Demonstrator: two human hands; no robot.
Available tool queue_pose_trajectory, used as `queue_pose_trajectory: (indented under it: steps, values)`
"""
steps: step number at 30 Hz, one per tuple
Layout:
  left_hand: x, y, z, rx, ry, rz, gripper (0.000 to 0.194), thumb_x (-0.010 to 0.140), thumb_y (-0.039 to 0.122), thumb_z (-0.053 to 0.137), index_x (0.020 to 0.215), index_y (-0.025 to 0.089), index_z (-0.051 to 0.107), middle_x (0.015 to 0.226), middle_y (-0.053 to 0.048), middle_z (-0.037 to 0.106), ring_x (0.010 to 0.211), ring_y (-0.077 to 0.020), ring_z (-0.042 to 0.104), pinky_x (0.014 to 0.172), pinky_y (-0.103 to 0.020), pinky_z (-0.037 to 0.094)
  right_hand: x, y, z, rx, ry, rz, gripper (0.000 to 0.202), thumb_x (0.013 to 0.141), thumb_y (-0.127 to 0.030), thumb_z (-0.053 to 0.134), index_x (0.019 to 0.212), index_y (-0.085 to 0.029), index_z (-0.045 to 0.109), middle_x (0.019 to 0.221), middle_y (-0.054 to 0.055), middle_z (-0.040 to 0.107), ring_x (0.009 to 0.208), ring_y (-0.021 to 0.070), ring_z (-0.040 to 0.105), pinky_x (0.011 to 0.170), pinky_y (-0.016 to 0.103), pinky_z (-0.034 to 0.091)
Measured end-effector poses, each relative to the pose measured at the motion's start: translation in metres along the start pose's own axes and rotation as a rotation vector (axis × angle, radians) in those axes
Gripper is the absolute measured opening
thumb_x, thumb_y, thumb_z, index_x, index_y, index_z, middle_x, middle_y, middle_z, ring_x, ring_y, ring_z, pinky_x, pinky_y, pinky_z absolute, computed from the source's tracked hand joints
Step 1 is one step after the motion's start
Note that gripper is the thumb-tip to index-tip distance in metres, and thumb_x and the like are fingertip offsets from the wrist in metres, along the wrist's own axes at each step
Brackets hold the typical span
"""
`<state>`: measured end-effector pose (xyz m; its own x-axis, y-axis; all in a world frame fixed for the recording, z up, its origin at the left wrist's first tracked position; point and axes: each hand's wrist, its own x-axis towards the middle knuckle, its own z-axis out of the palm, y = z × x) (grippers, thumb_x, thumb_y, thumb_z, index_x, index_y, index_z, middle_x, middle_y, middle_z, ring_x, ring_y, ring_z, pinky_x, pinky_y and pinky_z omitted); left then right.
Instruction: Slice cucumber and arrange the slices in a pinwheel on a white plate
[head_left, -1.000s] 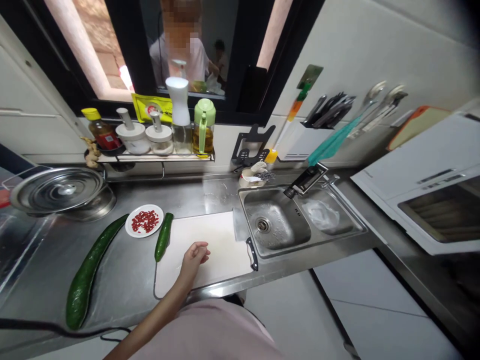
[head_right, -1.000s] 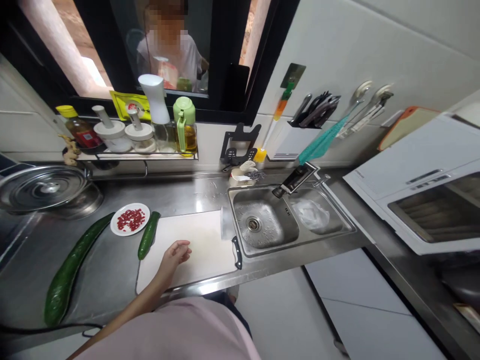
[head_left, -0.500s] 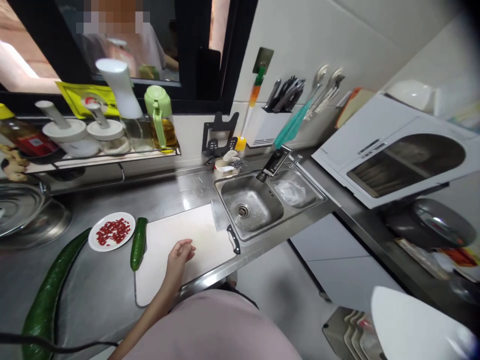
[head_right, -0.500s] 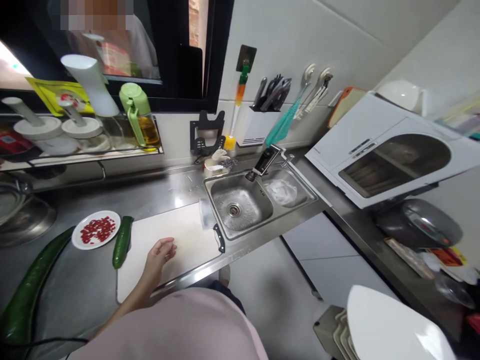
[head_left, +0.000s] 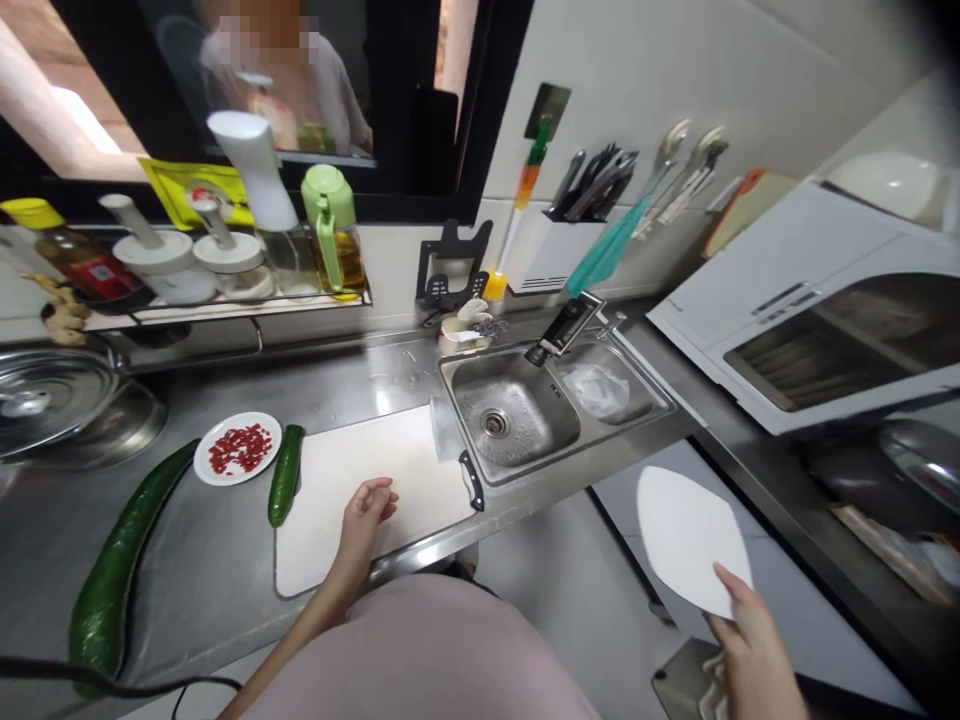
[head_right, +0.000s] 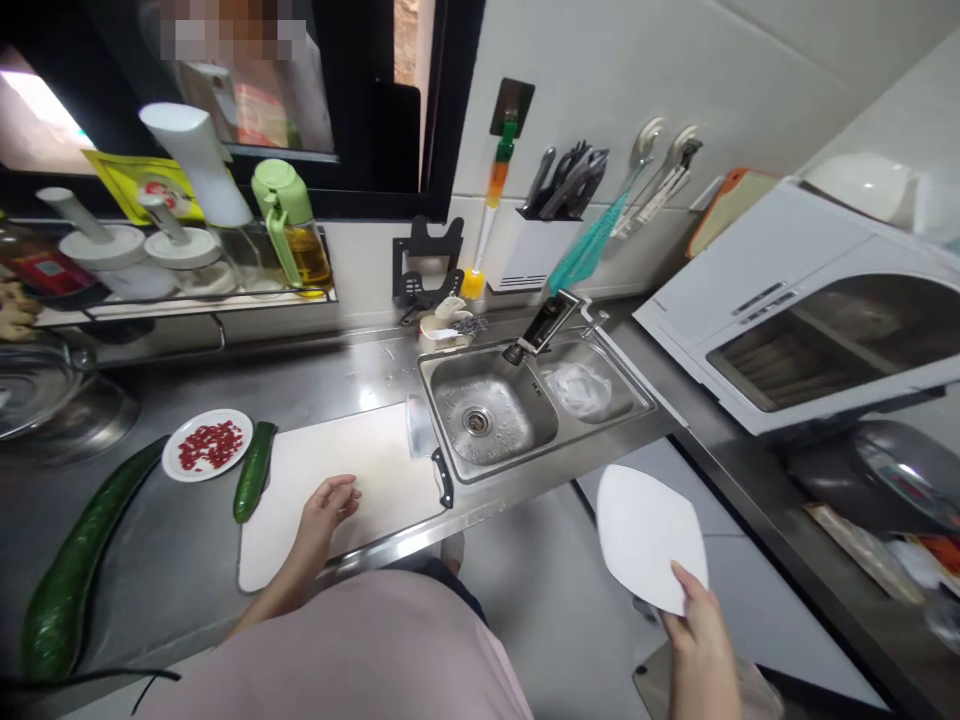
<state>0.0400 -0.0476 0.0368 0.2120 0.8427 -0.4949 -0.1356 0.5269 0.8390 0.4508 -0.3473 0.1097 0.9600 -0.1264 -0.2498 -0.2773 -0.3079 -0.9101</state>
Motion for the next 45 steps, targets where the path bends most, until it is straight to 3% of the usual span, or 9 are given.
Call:
queue_pose_trajectory:
  steps: [4, 13, 18, 21, 24, 28, 34, 39, 45]
  values:
    - [0.0, -0.004, 0.003, 0.006, 0.043, 0.015, 0.048, 0.065, 0.053, 0.07, 0.094, 0.015, 0.063, 0.076, -0.002, 0.064, 0.071, -0.0134, 0.06, 0.072, -0.028, 0.05, -0.003, -0.006, 0.091, 0.022, -0.243, 0.196, 0.029, 0.048, -0.016, 0.067, 0.076, -0.02, 0.062, 0.075, 0.009, 0.071, 0.07, 0.0256, 0.07, 0.06, 0.032, 0.06]
    - [0.022, 0.01, 0.019, -0.036, 0.033, 0.01, 0.044, 0.061, 0.049, 0.071, 0.089, 0.016, 0.063, 0.073, -0.003, 0.065, 0.064, -0.0118, 0.059, 0.067, -0.026, 0.047, -0.087, -0.014, 0.277, 0.057, -0.655, 0.148, 0.039, 0.052, -0.022, 0.071, 0.091, -0.017, 0.063, 0.076, 0.004, 0.071, 0.076, 0.023, 0.069, 0.069, 0.034, 0.058]
    - [0.017, 0.017, 0.004, -0.044, 0.114, 0.059, 0.042, 0.062, 0.049, 0.07, 0.088, 0.016, 0.063, 0.072, -0.003, 0.065, 0.067, -0.0132, 0.06, 0.068, -0.026, 0.048, -0.095, -0.042, 0.29, -0.138, -0.373, -0.432, 0.047, 0.061, -0.029, 0.067, 0.105, -0.013, 0.065, 0.082, 0.006, 0.068, 0.077, 0.0221, 0.062, 0.069, 0.033, 0.051]
    - [0.014, 0.014, -0.01, -0.047, 0.179, 0.052, 0.042, 0.06, 0.048, 0.07, 0.086, 0.016, 0.063, 0.07, -0.002, 0.064, 0.067, -0.0134, 0.06, 0.068, -0.026, 0.048, -0.096, -0.07, 0.277, -0.608, -0.418, -0.958, 0.038, 0.076, -0.031, 0.056, 0.109, -0.016, 0.068, 0.088, 0.011, 0.068, 0.077, 0.0233, 0.059, 0.068, 0.032, 0.043]
    - [0.018, 0.008, -0.016, -0.062, 0.21, 0.05, 0.041, 0.059, 0.047, 0.07, 0.085, 0.016, 0.062, 0.068, -0.002, 0.064, 0.066, -0.0129, 0.059, 0.065, -0.025, 0.047, -0.103, -0.089, 0.274, -0.857, -0.47, -1.131, 0.036, 0.081, -0.027, 0.05, 0.111, -0.022, 0.068, 0.094, 0.011, 0.067, 0.075, 0.0206, 0.056, 0.065, 0.029, 0.037]
    - [0.035, 0.003, -0.009, -0.074, 0.19, 0.056, 0.04, 0.06, 0.046, 0.07, 0.085, 0.017, 0.063, 0.068, -0.002, 0.064, 0.064, -0.0125, 0.059, 0.064, -0.025, 0.046, -0.107, -0.087, 0.302, -0.61, -0.451, -0.906, 0.043, 0.074, -0.037, 0.057, 0.11, -0.015, 0.067, 0.085, 0.01, 0.067, 0.072, 0.0214, 0.056, 0.065, 0.03, 0.041]
    - [0.082, 0.013, 0.015, -0.022, 0.095, -0.039, 0.04, 0.063, 0.044, 0.072, 0.091, 0.016, 0.065, 0.077, -0.006, 0.069, 0.065, -0.0135, 0.062, 0.061, -0.024, 0.044, -0.143, -0.04, 0.388, -0.07, -0.663, -0.386, 0.048, 0.056, -0.041, 0.066, 0.097, -0.017, 0.062, 0.088, 0.004, 0.067, 0.075, 0.0177, 0.06, 0.066, 0.026, 0.049]
    - [0.129, 0.032, 0.024, -0.1, 0.143, -0.064, 0.044, 0.064, 0.045, 0.073, 0.096, 0.016, 0.062, 0.075, -0.005, 0.068, 0.064, -0.0133, 0.062, 0.061, -0.025, 0.046, -0.19, -0.006, 0.449, 0.002, -0.816, -0.216, 0.043, 0.055, -0.038, 0.063, 0.093, -0.017, 0.059, 0.083, 0.004, 0.068, 0.075, 0.0177, 0.061, 0.064, 0.026, 0.05]
    - [0.172, 0.05, 0.013, -0.143, 0.258, 0.015, 0.037, 0.055, 0.027, 0.077, 0.083, 0.016, 0.056, 0.059, 0.002, 0.058, 0.051, -0.0089, 0.053, 0.058, -0.025, 0.046, -0.214, 0.01, 0.483, -0.011, -0.9, -0.153, 0.04, 0.061, -0.034, 0.059, 0.097, -0.017, 0.058, 0.083, 0.002, 0.067, 0.076, 0.0161, 0.06, 0.065, 0.024, 0.05]
